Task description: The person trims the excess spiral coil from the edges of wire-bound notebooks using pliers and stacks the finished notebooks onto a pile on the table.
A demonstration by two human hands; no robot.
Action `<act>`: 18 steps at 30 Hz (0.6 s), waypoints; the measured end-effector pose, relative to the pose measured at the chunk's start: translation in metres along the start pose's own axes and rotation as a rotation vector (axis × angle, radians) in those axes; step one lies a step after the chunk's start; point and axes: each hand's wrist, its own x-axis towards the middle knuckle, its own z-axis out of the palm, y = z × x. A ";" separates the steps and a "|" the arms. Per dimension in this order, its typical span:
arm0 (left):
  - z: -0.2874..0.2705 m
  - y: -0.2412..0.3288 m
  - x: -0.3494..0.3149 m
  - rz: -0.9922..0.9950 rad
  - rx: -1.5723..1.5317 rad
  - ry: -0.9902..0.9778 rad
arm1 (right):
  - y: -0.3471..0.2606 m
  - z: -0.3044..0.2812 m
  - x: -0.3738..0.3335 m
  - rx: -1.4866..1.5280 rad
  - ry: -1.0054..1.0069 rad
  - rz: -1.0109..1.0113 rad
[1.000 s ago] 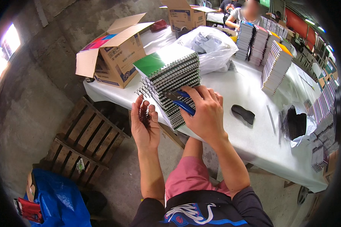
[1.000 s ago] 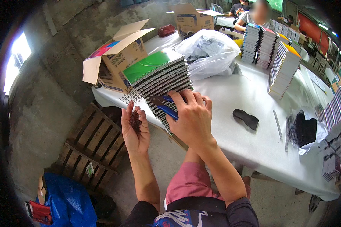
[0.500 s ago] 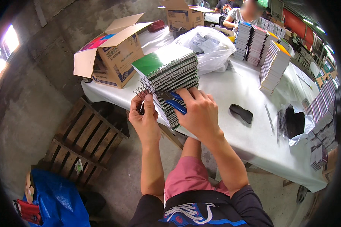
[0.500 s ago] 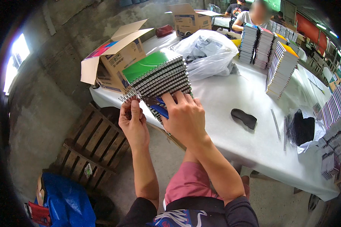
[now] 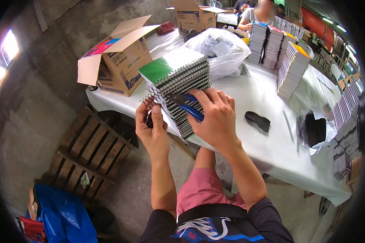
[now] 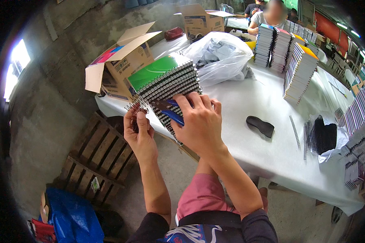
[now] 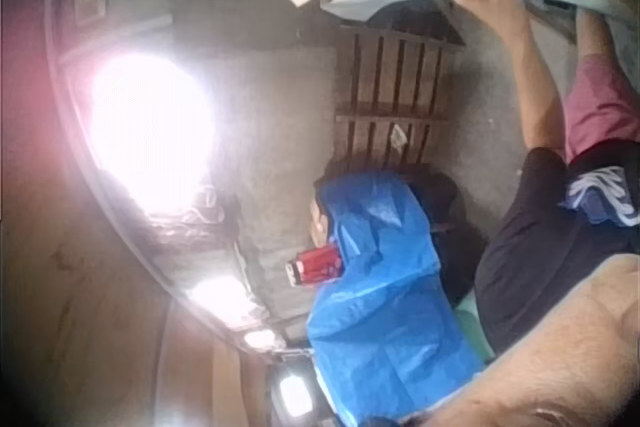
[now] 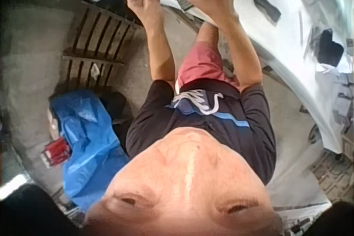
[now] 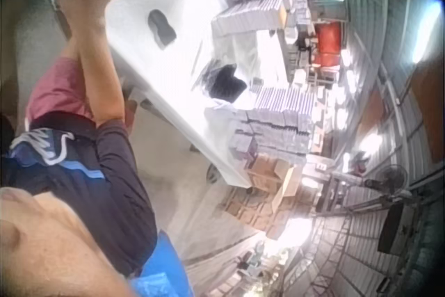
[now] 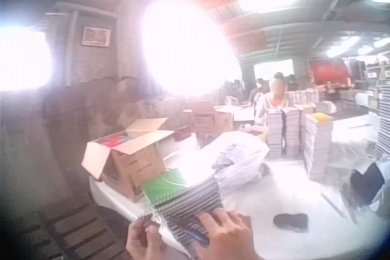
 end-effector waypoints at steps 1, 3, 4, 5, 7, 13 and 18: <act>-0.001 0.001 0.001 -0.011 -0.010 -0.002 | -0.002 0.001 0.001 0.008 -0.004 0.000; -0.001 0.000 0.002 -0.035 -0.032 -0.011 | -0.005 0.001 0.002 0.008 -0.025 0.007; 0.000 0.000 0.002 -0.041 -0.031 -0.017 | -0.005 0.001 0.003 0.005 -0.036 0.012; 0.001 0.000 0.002 -0.046 -0.031 -0.023 | -0.004 0.001 0.003 0.012 -0.056 0.019; 0.000 0.002 0.001 -0.051 -0.035 -0.028 | -0.005 0.000 0.004 0.035 -0.096 0.027; 0.000 -0.001 0.000 -0.183 -0.364 -0.053 | 0.001 0.001 0.002 0.170 -0.224 0.191; -0.023 -0.014 0.007 -0.588 -1.146 -0.081 | 0.001 -0.007 0.002 0.115 -0.044 0.032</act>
